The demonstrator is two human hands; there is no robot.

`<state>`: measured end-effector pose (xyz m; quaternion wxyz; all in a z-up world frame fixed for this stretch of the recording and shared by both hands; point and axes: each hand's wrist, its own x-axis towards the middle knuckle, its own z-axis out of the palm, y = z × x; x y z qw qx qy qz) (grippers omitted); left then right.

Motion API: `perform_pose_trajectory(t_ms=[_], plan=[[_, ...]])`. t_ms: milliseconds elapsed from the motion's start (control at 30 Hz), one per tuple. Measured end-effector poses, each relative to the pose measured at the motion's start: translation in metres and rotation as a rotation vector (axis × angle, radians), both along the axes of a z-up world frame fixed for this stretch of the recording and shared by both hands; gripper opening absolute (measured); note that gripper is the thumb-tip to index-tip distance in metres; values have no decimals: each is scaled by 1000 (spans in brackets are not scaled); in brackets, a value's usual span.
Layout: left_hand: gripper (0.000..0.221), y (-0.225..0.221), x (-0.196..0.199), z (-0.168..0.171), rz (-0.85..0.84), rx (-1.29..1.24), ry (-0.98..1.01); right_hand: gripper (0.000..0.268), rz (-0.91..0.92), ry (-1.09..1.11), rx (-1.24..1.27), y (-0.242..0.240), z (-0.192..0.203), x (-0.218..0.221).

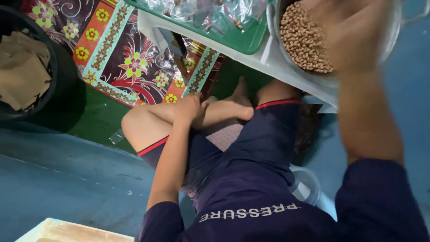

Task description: The person manually packs small quantities of peanuts into small plastic zip-lock bags while sitting on the floor.

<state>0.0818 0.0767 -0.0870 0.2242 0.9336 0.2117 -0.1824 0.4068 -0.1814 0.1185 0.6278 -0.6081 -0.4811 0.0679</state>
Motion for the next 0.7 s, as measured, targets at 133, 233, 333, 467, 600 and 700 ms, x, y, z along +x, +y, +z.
perform_pose_trajectory(t_ms=[133,233,333,467,600,700], plan=[[40,-1,-1,7,12,-7,-16,26,-147,-283,-456,105,68,-154],[38,0,-5,9,41,-2,-65,31,-176,-334,-598,135,12,-138],[37,-2,-9,11,46,14,-78,38,-302,-396,-682,154,-34,-103],[37,-1,-7,2,42,0,-102,22,-481,-347,-975,169,-80,-65],[40,-1,-5,-2,29,25,-69,19,-488,-202,-990,172,-79,-69],[38,1,-3,-1,37,9,-79,11,-541,-322,-931,167,-78,-73]])
